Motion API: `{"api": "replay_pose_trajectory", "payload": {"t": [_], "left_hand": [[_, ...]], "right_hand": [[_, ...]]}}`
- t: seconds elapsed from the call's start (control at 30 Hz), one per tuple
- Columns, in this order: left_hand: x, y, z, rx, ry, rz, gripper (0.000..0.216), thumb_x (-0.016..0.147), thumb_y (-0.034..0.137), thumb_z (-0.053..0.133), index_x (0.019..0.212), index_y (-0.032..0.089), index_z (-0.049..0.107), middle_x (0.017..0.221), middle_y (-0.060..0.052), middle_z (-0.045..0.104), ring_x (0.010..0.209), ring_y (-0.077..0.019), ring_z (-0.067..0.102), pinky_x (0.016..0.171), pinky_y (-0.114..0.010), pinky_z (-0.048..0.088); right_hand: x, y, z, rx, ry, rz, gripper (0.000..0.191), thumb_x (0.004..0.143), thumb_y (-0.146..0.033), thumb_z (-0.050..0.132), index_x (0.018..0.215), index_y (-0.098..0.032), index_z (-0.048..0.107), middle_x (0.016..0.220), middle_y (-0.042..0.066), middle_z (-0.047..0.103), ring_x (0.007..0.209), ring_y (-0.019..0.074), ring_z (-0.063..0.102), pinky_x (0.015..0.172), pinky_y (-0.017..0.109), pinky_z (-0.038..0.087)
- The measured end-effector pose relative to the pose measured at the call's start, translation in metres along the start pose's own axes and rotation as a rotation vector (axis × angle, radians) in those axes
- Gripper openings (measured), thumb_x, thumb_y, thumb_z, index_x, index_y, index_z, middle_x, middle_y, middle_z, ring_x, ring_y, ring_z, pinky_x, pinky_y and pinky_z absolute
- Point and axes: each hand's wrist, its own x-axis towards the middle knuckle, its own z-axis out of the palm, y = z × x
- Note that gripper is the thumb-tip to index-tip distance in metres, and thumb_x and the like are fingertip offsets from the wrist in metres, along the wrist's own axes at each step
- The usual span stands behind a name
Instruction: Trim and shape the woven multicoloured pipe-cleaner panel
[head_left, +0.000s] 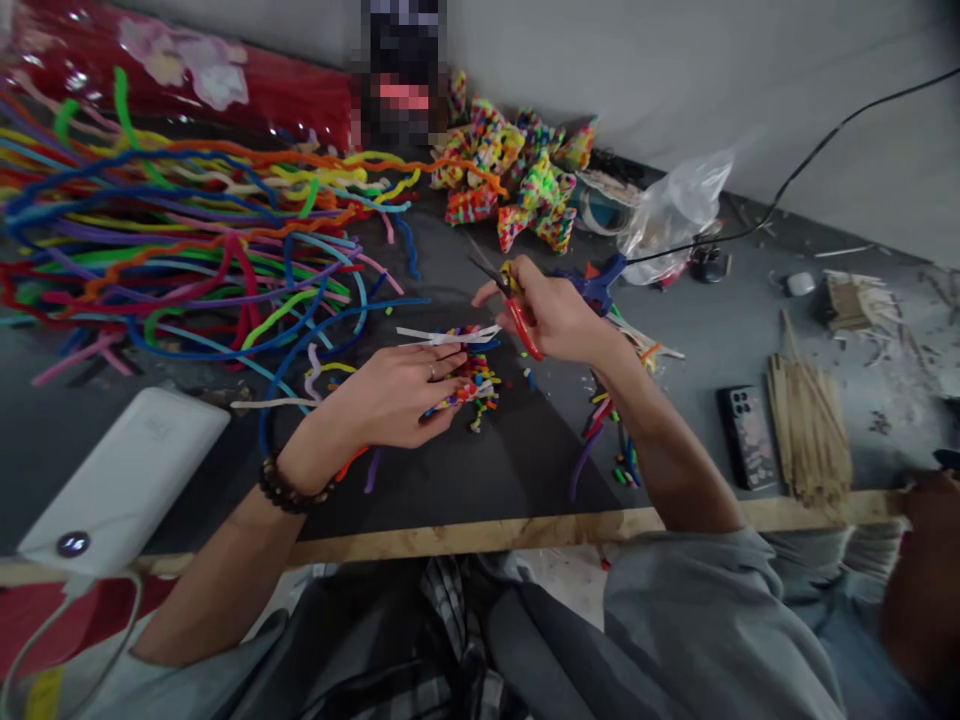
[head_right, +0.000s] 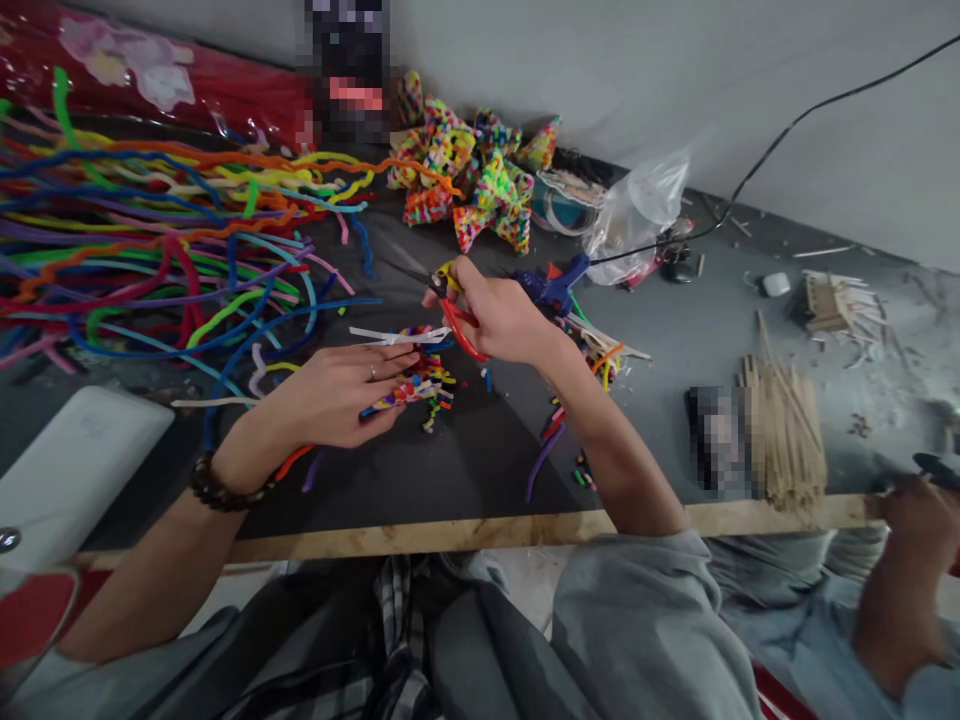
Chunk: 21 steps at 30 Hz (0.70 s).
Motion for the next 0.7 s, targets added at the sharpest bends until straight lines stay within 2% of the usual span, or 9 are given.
{"api": "replay_pose_trajectory", "payload": {"t": [0.07,0.17,0.23,0.37,0.5,0.6,0.7], "left_hand": [[-0.001,0.000,0.000,-0.016,-0.015,-0.010,0.030,0.101,0.027,0.060,0.120,0.013,0.078,0.140,-0.016,0.075,0.135,-0.0313,0.070,0.116,-0.046,0.059],[-0.001,0.001,0.000,-0.031,-0.034,-0.013,0.031,0.099,0.026,0.061,0.122,0.012,0.077,0.143,-0.017,0.072,0.137,-0.0319,0.069,0.115,-0.045,0.060],[-0.002,0.001,0.000,-0.036,-0.052,-0.010,0.031,0.099,0.025,0.062,0.123,0.012,0.076,0.145,-0.018,0.071,0.139,-0.0324,0.068,0.114,-0.045,0.060],[-0.002,0.001,0.001,-0.050,-0.073,-0.023,0.031,0.097,0.023,0.063,0.123,0.012,0.077,0.148,-0.018,0.069,0.140,-0.0326,0.066,0.115,-0.046,0.059],[-0.001,0.002,0.001,-0.054,-0.074,-0.019,0.030,0.098,0.024,0.063,0.122,0.013,0.077,0.148,-0.019,0.069,0.139,-0.0323,0.067,0.113,-0.045,0.060],[0.000,0.003,0.000,-0.044,-0.086,-0.017,0.029,0.099,0.025,0.062,0.120,0.013,0.077,0.150,-0.020,0.067,0.139,-0.0339,0.067,0.112,-0.047,0.061],[0.001,0.003,0.001,-0.053,-0.098,-0.017,0.029,0.099,0.024,0.061,0.121,0.014,0.076,0.151,-0.021,0.066,0.145,-0.0339,0.062,0.117,-0.048,0.057]], "right_hand": [[-0.006,-0.001,-0.001,0.031,-0.054,0.009,0.030,0.099,-0.045,0.060,0.118,-0.024,0.052,0.102,0.009,0.076,0.080,0.0241,0.065,0.072,0.034,0.045],[-0.012,-0.003,0.004,-0.065,-0.086,0.087,0.034,0.095,-0.053,0.067,0.109,-0.024,0.053,0.088,0.006,0.072,0.075,0.0247,0.063,0.067,0.034,0.039],[-0.014,-0.007,0.008,-0.140,-0.072,0.141,0.033,0.091,-0.048,0.071,0.103,-0.023,0.054,0.084,0.005,0.069,0.070,0.0223,0.059,0.065,0.033,0.034],[-0.016,-0.022,0.015,-0.219,0.011,0.242,0.020,0.088,-0.031,0.068,0.102,-0.022,0.056,0.087,0.005,0.071,0.069,0.0202,0.058,0.064,0.033,0.031],[-0.019,-0.034,0.020,-0.304,0.047,0.298,0.019,0.086,-0.030,0.067,0.102,-0.022,0.059,0.084,0.005,0.070,0.068,0.0219,0.059,0.062,0.033,0.029],[-0.021,-0.039,0.024,-0.266,0.142,0.305,0.014,0.087,-0.028,0.065,0.098,-0.023,0.058,0.081,0.004,0.069,0.066,0.0220,0.057,0.062,0.033,0.031],[-0.020,-0.042,0.026,-0.203,0.239,0.321,0.014,0.085,-0.024,0.065,0.095,-0.024,0.056,0.082,0.003,0.069,0.067,0.0211,0.056,0.063,0.033,0.035]]}}
